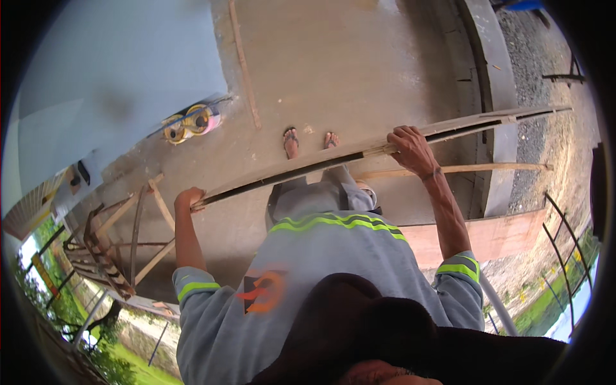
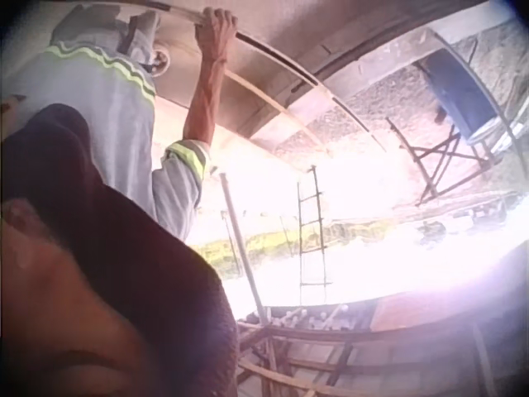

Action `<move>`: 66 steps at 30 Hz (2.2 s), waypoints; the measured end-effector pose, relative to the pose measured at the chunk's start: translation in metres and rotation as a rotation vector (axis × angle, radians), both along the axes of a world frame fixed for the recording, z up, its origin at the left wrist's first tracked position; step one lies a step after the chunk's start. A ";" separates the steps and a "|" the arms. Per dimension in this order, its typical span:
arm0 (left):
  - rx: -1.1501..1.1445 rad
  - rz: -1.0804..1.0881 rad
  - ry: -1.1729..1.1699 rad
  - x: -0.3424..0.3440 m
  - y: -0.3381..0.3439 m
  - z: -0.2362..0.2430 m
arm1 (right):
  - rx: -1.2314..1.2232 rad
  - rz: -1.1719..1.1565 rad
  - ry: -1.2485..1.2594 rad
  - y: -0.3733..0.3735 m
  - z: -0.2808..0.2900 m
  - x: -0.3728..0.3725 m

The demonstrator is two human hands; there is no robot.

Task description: The person clears debris from a hole in a concrete floor, nails a wooden board to a ledge, and measures a piece of wood using a tape measure and a pencil.

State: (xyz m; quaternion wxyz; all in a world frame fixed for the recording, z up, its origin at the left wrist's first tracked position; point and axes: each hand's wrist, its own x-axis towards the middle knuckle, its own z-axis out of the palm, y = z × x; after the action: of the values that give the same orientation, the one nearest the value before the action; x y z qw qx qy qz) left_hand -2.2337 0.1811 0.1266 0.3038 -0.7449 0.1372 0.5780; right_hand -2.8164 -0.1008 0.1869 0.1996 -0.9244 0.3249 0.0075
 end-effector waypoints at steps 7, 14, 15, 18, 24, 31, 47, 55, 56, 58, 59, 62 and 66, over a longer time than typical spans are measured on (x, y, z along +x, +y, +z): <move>-0.132 0.187 -0.119 -0.018 0.016 0.001 | 0.202 0.078 0.101 0.001 -0.001 0.010; -0.113 0.165 -0.189 -0.014 0.014 -0.003 | 0.110 0.144 0.003 0.011 -0.006 0.015; -0.148 0.164 -0.188 -0.005 0.026 -0.008 | 0.000 0.165 -0.082 0.015 0.001 0.019; -0.137 0.131 -0.114 -0.019 -0.004 -0.006 | 0.293 0.060 0.200 0.010 0.000 -0.003; -0.025 0.117 -0.122 0.008 0.000 -0.021 | -0.010 -0.034 -0.063 0.010 0.019 0.001; -0.017 0.068 -0.050 0.012 0.002 -0.025 | 0.072 -0.110 -0.096 0.025 0.012 -0.029; -0.012 0.077 -0.074 0.026 -0.007 -0.036 | 0.020 -0.125 -0.210 0.091 0.010 0.055; -0.045 0.107 -0.078 0.032 0.006 -0.046 | -0.183 -0.227 -0.019 0.096 -0.018 0.014; -0.037 0.099 -0.062 0.035 0.006 -0.046 | -0.216 -0.283 -0.013 0.090 -0.019 -0.004; -0.021 0.081 -0.029 0.046 0.009 -0.054 | -0.248 -0.409 -0.042 0.077 -0.013 -0.034; -0.021 0.069 -0.014 0.050 0.010 -0.057 | -0.299 -0.477 0.006 0.069 -0.009 -0.045; -0.033 -0.019 0.066 0.062 0.016 -0.065 | -0.396 -0.792 -0.004 0.062 -0.002 -0.060; -0.048 -0.152 0.154 0.074 0.013 -0.070 | -0.416 -1.009 -0.065 0.077 -0.008 -0.060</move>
State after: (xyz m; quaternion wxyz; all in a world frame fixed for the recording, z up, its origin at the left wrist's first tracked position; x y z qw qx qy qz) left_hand -2.1601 0.1940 0.0566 0.3176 -0.6926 0.2301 0.6053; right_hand -2.8763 -0.0235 0.1793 0.0014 -0.6735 0.7164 -0.1821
